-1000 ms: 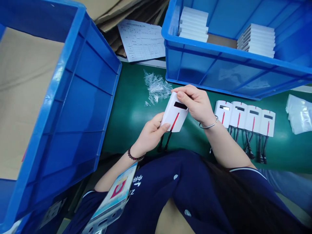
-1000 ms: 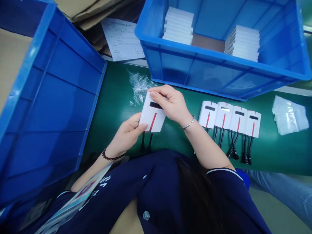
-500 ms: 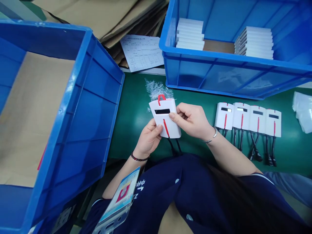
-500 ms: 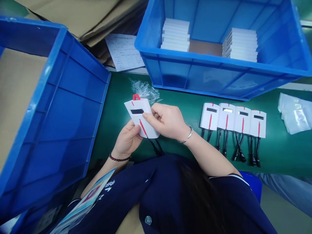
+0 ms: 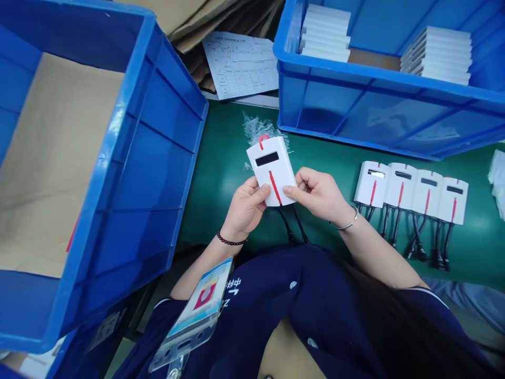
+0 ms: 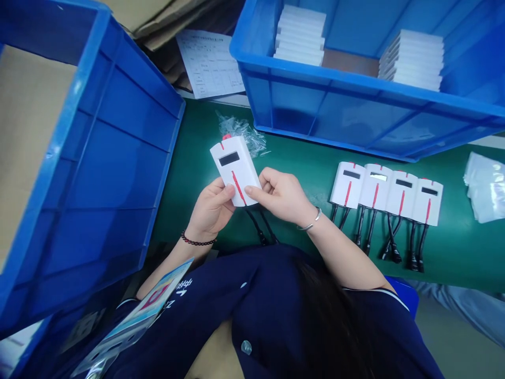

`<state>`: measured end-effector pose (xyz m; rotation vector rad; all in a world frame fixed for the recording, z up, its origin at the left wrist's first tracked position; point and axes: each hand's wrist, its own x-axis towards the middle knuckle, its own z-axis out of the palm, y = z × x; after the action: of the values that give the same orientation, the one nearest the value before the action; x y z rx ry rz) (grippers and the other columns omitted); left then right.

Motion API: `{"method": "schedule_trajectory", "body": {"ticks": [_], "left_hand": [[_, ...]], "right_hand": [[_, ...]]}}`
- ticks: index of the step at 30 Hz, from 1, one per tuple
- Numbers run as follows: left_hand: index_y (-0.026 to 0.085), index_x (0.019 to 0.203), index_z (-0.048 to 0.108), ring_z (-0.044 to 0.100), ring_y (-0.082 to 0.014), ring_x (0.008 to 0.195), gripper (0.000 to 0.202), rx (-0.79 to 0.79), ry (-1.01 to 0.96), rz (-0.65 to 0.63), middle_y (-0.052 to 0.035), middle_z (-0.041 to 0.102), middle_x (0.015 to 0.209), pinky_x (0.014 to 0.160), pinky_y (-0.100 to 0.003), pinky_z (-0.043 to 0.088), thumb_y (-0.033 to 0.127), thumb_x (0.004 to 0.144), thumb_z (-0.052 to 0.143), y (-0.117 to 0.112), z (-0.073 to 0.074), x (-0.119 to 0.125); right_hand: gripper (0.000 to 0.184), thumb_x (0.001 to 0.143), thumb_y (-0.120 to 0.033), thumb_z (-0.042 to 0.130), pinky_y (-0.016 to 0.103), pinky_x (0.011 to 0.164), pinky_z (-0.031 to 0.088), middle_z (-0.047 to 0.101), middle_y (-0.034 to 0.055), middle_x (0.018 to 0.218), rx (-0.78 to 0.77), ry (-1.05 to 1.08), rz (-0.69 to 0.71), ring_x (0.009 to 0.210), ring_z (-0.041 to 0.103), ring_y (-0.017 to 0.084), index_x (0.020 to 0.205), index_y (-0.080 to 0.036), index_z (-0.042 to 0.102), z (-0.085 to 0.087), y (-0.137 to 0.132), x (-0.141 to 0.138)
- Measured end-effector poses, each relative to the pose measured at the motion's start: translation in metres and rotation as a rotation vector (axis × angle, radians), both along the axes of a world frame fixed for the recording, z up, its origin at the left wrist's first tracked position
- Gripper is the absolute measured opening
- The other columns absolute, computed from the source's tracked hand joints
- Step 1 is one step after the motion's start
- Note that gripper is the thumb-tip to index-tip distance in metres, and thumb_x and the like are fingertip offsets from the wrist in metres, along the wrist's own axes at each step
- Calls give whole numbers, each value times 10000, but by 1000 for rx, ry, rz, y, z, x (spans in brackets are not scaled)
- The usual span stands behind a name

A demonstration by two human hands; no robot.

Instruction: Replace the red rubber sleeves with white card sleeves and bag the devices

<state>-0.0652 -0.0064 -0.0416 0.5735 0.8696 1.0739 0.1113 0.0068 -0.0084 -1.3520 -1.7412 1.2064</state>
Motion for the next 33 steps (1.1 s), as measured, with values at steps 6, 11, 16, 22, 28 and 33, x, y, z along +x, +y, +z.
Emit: {"method": "schedule_trajectory", "body": {"ticks": [6,11,16,22,28,33], "left_hand": [[187,935,673,718,-199,857,446,-61,-135,9,-19,752,875,851,-324,583,411,615,889,1,-8,3],[183,1011,657,706,-212,955,443,24,10,83,-45,750,1008,850,-317,572,367,665,863,0,6,2],[183,1053,601,709,-225,864,436,86,144,29,-69,736,1043,687,-318,580,399,736,808,-1,19,3],[175,1071,562,682,-167,768,447,192,175,-5,-54,720,975,644,-273,560,348,742,809,0,7,9],[213,1248,530,649,-222,1092,463,386,314,70,-92,639,1251,882,-340,569,455,876,661,-2,-2,14],[229,1230,652,635,-202,1045,317,681,511,-118,-91,643,1168,903,-353,552,357,970,524,-8,36,3]], "right_hand": [[293,835,-435,620,251,491,318,538,-38,585,260,-161,-10,507,457,100,737,-213,456,15,-16,-11],[301,878,-480,585,257,503,377,535,-34,614,73,75,-28,519,484,108,781,-207,501,-2,-13,-5],[419,826,-609,632,262,504,422,589,-27,638,-166,350,-81,523,528,114,814,-203,529,-16,-10,-3],[362,896,-552,575,282,561,471,617,-5,679,-136,278,-65,610,582,143,923,-192,552,-21,-16,-2],[816,722,-395,758,393,769,550,551,164,1275,142,-56,-130,1043,582,260,1408,-170,380,-20,-23,-4],[432,799,-302,613,285,485,457,657,25,714,-312,403,-39,506,530,135,1194,-130,581,-27,-24,6]]}}
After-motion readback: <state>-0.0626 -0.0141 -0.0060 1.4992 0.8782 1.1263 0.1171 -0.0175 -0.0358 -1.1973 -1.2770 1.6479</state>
